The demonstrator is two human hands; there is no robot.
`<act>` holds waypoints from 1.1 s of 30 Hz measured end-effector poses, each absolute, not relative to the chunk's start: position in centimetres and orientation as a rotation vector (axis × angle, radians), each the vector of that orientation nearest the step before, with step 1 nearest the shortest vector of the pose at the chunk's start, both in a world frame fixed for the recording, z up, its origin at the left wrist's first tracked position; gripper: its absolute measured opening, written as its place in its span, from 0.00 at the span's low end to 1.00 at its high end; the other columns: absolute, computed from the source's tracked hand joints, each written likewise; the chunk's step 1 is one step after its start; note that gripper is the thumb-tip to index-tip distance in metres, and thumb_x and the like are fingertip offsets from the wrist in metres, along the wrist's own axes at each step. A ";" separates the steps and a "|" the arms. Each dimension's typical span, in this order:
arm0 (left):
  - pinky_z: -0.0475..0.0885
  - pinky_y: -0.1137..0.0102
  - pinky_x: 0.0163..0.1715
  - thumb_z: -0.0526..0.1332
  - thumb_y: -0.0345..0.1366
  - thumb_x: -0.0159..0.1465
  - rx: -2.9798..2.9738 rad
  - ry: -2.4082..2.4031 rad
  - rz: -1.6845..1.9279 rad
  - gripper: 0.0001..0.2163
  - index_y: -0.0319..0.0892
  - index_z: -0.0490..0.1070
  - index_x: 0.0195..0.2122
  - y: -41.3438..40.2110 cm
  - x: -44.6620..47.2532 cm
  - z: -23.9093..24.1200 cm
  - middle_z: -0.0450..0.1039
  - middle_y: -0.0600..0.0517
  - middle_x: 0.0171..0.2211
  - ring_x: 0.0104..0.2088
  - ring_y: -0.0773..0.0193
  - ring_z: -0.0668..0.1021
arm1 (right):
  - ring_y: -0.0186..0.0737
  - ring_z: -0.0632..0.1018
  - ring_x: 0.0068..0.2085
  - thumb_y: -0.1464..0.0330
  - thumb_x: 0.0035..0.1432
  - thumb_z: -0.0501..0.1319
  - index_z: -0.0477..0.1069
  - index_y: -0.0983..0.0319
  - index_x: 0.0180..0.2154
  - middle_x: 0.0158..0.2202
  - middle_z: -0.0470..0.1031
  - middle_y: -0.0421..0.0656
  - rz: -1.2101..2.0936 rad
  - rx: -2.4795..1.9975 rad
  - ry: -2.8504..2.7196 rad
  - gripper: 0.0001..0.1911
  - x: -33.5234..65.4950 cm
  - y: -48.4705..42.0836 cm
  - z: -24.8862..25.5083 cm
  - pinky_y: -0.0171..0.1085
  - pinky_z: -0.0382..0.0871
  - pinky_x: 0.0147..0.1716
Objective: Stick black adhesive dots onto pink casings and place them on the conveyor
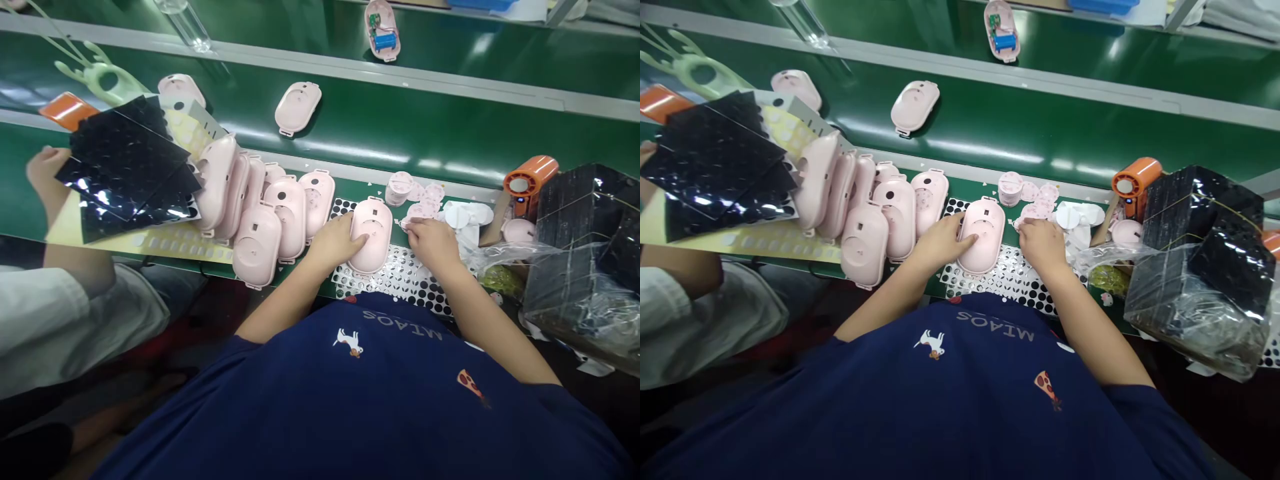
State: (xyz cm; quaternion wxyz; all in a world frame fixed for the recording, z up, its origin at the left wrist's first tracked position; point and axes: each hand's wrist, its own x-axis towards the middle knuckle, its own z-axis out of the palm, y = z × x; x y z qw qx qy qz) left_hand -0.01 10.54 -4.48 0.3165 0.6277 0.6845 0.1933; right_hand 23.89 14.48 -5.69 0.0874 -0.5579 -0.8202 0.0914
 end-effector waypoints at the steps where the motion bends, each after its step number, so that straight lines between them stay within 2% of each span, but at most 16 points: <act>1: 0.70 0.48 0.55 0.65 0.48 0.60 1.669 1.820 0.478 0.23 0.36 0.71 0.51 10.8 -0.1 -4.7 0.76 0.36 0.44 0.49 0.40 0.77 | 0.51 0.80 0.51 0.71 0.62 0.57 0.83 0.60 0.42 0.50 0.82 0.49 0.350 -1.636 -2.350 0.15 24.1 14.5 -5.6 0.52 0.70 0.54; 3: 0.71 0.48 0.51 0.64 0.52 0.61 1.688 1.838 0.417 0.21 0.38 0.72 0.43 11.4 -0.1 -5.1 0.76 0.37 0.39 0.45 0.41 0.77 | 0.50 0.79 0.52 0.69 0.61 0.58 0.83 0.59 0.41 0.50 0.81 0.49 0.477 -1.555 -2.139 0.14 24.6 14.6 -5.4 0.52 0.72 0.54; 5: 0.71 0.48 0.51 0.64 0.52 0.61 1.710 1.843 0.395 0.19 0.40 0.71 0.40 11.7 -0.2 -5.2 0.75 0.39 0.39 0.44 0.43 0.77 | 0.48 0.79 0.50 0.67 0.62 0.59 0.83 0.58 0.42 0.48 0.81 0.48 0.590 -1.464 -1.933 0.13 24.8 14.2 -5.0 0.51 0.74 0.53; 10: 0.67 0.50 0.59 0.65 0.46 0.61 1.800 1.847 0.547 0.17 0.40 0.70 0.45 11.6 0.3 -4.5 0.71 0.40 0.49 0.54 0.44 0.73 | 0.41 0.81 0.38 0.61 0.58 0.65 0.79 0.57 0.44 0.39 0.82 0.43 1.099 -1.260 -1.563 0.13 24.3 12.4 -4.3 0.45 0.78 0.41; 14: 0.67 0.53 0.60 0.62 0.39 0.63 1.805 1.774 0.778 0.14 0.42 0.70 0.49 11.2 0.4 -4.1 0.72 0.43 0.50 0.56 0.48 0.73 | 0.38 0.80 0.34 0.60 0.57 0.66 0.77 0.58 0.39 0.33 0.80 0.41 1.199 -1.269 -1.527 0.10 23.8 11.2 -4.5 0.43 0.77 0.37; 18: 0.70 0.55 0.55 0.59 0.37 0.64 1.752 1.674 0.913 0.14 0.42 0.70 0.50 10.8 -0.2 -4.1 0.76 0.44 0.47 0.50 0.50 0.76 | 0.41 0.81 0.41 0.63 0.60 0.63 0.77 0.58 0.36 0.39 0.81 0.44 1.031 -1.270 -1.654 0.07 23.4 10.5 -4.0 0.45 0.78 0.42; 21: 0.71 0.57 0.55 0.60 0.42 0.63 1.684 1.521 1.152 0.19 0.42 0.66 0.54 10.4 -0.6 -4.1 0.73 0.43 0.52 0.53 0.51 0.75 | 0.43 0.81 0.47 0.68 0.61 0.61 0.77 0.57 0.36 0.44 0.81 0.44 0.782 -1.132 -1.785 0.05 23.2 9.7 -2.6 0.49 0.77 0.49; 25: 0.72 0.61 0.54 0.61 0.50 0.64 1.376 1.312 1.388 0.24 0.46 0.60 0.56 9.9 -0.3 -3.6 0.68 0.43 0.58 0.58 0.52 0.73 | 0.45 0.80 0.51 0.69 0.63 0.60 0.78 0.52 0.38 0.46 0.81 0.42 0.294 -0.971 -1.984 0.08 23.6 9.1 -0.4 0.52 0.74 0.52; 29: 0.74 0.59 0.52 0.64 0.53 0.61 1.101 1.032 1.242 0.27 0.47 0.59 0.56 9.5 0.8 -2.4 0.73 0.45 0.53 0.53 0.52 0.77 | 0.44 0.78 0.56 0.68 0.65 0.61 0.78 0.44 0.42 0.46 0.82 0.32 -0.009 -0.812 -2.309 0.11 24.5 10.1 1.2 0.53 0.64 0.61; 31: 0.76 0.58 0.50 0.67 0.51 0.60 1.028 0.944 1.169 0.30 0.46 0.58 0.58 9.3 1.3 -1.9 0.75 0.46 0.49 0.49 0.52 0.79 | 0.42 0.75 0.60 0.69 0.65 0.60 0.76 0.43 0.46 0.51 0.81 0.29 -0.027 -0.746 -2.463 0.13 24.7 10.6 1.7 0.52 0.57 0.66; 33: 0.76 0.57 0.52 0.67 0.48 0.60 0.995 0.909 1.169 0.30 0.47 0.58 0.60 9.1 1.7 -1.6 0.75 0.46 0.50 0.51 0.51 0.79 | 0.44 0.71 0.64 0.68 0.65 0.61 0.73 0.43 0.52 0.58 0.78 0.30 -0.032 -0.721 -2.567 0.17 24.6 10.5 2.1 0.55 0.48 0.69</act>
